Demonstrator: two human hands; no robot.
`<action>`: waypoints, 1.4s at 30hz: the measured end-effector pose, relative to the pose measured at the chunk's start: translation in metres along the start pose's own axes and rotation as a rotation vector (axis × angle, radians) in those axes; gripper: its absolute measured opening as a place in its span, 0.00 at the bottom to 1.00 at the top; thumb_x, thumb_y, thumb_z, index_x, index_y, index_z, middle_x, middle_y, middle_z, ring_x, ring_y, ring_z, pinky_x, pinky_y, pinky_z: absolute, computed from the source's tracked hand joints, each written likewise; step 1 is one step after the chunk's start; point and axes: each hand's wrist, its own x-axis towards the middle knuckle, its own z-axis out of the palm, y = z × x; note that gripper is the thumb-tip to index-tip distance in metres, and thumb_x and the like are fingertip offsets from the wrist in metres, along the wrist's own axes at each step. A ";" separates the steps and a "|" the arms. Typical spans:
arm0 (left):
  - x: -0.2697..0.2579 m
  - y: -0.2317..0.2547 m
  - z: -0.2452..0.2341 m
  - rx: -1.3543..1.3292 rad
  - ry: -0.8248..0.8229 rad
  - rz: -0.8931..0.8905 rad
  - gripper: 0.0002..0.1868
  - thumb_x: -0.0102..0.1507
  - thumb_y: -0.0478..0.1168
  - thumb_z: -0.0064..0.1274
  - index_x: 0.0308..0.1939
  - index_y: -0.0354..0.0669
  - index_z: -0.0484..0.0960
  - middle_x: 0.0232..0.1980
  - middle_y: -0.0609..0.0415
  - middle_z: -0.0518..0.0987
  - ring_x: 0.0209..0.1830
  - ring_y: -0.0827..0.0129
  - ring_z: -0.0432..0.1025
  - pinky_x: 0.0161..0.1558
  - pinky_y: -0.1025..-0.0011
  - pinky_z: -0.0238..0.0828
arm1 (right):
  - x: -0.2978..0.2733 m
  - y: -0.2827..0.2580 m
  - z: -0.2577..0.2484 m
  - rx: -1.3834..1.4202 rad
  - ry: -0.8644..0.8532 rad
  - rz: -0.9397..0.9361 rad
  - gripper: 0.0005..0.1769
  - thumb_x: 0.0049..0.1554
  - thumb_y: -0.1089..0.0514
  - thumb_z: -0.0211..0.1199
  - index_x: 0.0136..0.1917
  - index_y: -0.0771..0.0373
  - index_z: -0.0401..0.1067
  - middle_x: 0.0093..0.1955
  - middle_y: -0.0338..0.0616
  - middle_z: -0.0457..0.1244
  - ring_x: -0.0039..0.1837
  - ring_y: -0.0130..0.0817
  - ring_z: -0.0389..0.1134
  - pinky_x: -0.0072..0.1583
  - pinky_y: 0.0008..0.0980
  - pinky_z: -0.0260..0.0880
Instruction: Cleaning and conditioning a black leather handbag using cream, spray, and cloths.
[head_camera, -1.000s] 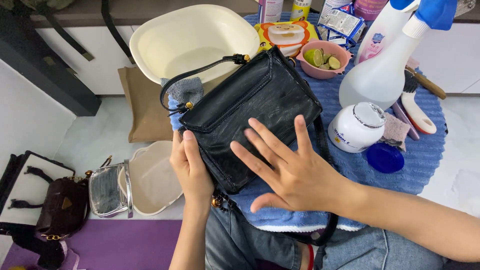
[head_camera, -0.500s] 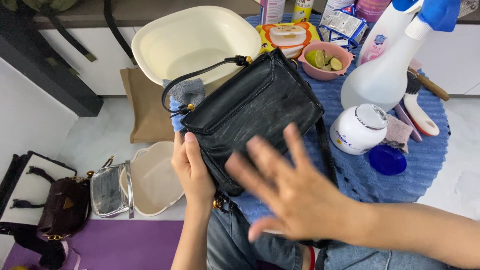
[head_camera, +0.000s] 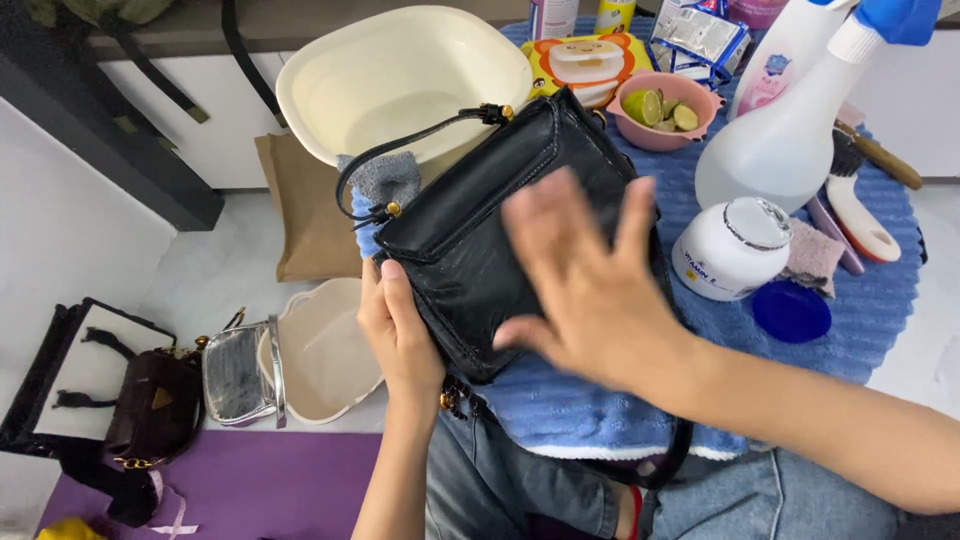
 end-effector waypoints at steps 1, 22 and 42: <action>0.000 0.001 -0.001 0.001 0.002 0.002 0.23 0.74 0.42 0.32 0.30 0.29 0.69 0.47 0.49 0.72 0.39 0.69 0.63 0.46 0.72 0.62 | -0.001 -0.006 -0.004 0.000 0.003 -0.002 0.58 0.61 0.24 0.41 0.80 0.77 0.44 0.82 0.70 0.42 0.83 0.70 0.39 0.64 0.93 0.30; -0.015 -0.004 -0.013 0.116 -0.107 0.152 0.15 0.68 0.38 0.41 0.49 0.31 0.78 0.64 0.39 0.69 0.56 0.50 0.69 0.58 0.63 0.65 | 0.036 0.009 -0.008 0.179 -0.013 -0.106 0.47 0.64 0.28 0.30 0.84 0.61 0.40 0.87 0.43 0.38 0.86 0.48 0.26 0.63 0.94 0.18; -0.015 -0.009 -0.011 0.066 -0.069 0.167 0.13 0.66 0.38 0.43 0.34 0.30 0.75 0.65 0.34 0.68 0.54 0.50 0.67 0.57 0.62 0.62 | -0.066 0.070 -0.074 -0.633 -0.211 0.489 0.41 0.68 0.36 0.59 0.81 0.67 0.70 0.51 0.32 0.75 0.32 0.23 0.75 0.34 0.17 0.73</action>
